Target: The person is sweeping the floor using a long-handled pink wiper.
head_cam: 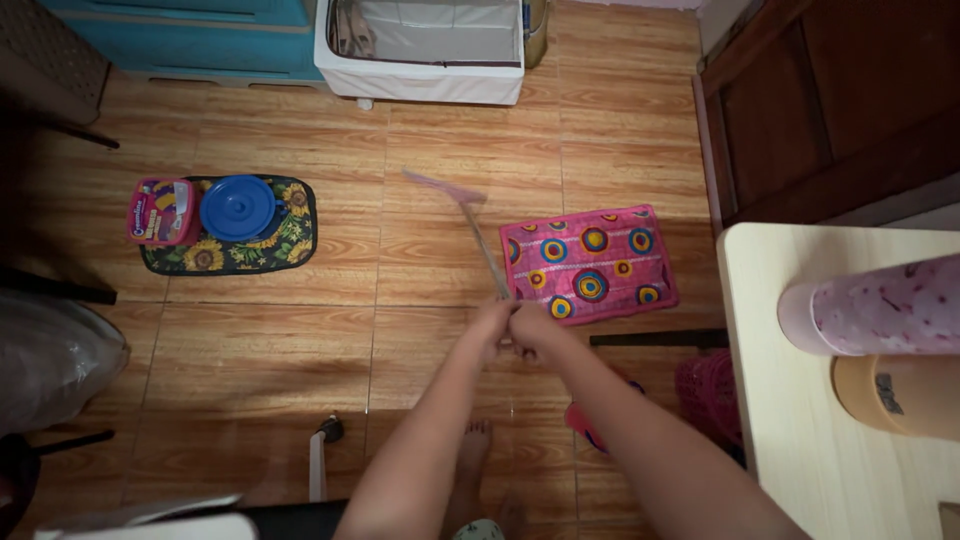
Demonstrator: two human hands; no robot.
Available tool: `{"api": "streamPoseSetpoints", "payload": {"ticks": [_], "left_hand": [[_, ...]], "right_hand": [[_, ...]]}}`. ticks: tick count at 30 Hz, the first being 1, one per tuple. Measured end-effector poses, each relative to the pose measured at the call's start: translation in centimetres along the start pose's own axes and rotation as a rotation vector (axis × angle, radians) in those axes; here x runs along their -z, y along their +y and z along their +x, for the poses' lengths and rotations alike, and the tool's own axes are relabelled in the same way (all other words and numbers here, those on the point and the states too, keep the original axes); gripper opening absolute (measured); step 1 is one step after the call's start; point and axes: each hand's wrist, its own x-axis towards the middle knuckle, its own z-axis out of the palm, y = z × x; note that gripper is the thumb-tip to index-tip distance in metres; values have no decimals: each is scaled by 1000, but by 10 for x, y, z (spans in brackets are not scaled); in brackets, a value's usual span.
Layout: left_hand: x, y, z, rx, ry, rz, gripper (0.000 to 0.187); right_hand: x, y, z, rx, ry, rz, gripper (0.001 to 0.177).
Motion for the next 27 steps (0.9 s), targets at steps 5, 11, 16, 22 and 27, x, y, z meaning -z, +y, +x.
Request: {"api": "streamPoseSetpoints", "payload": {"ticks": [5, 11, 16, 22, 27], "left_hand": [[1, -50, -12, 66, 36, -25, 29], [1, -131, 2, 131, -79, -262, 25], [-6, -175, -22, 208, -87, -383, 31], [-21, -187, -54, 314, -150, -343, 43], [-17, -183, -21, 209, -91, -211, 52]], "right_hand": [[-21, 50, -11, 270, 217, -108, 41], [-27, 83, -76, 222, 263, -282, 43], [-42, 148, -67, 244, 275, -333, 38], [-46, 98, -211, -26, 202, -285, 40], [-46, 114, -168, 209, 292, -381, 38]]}}
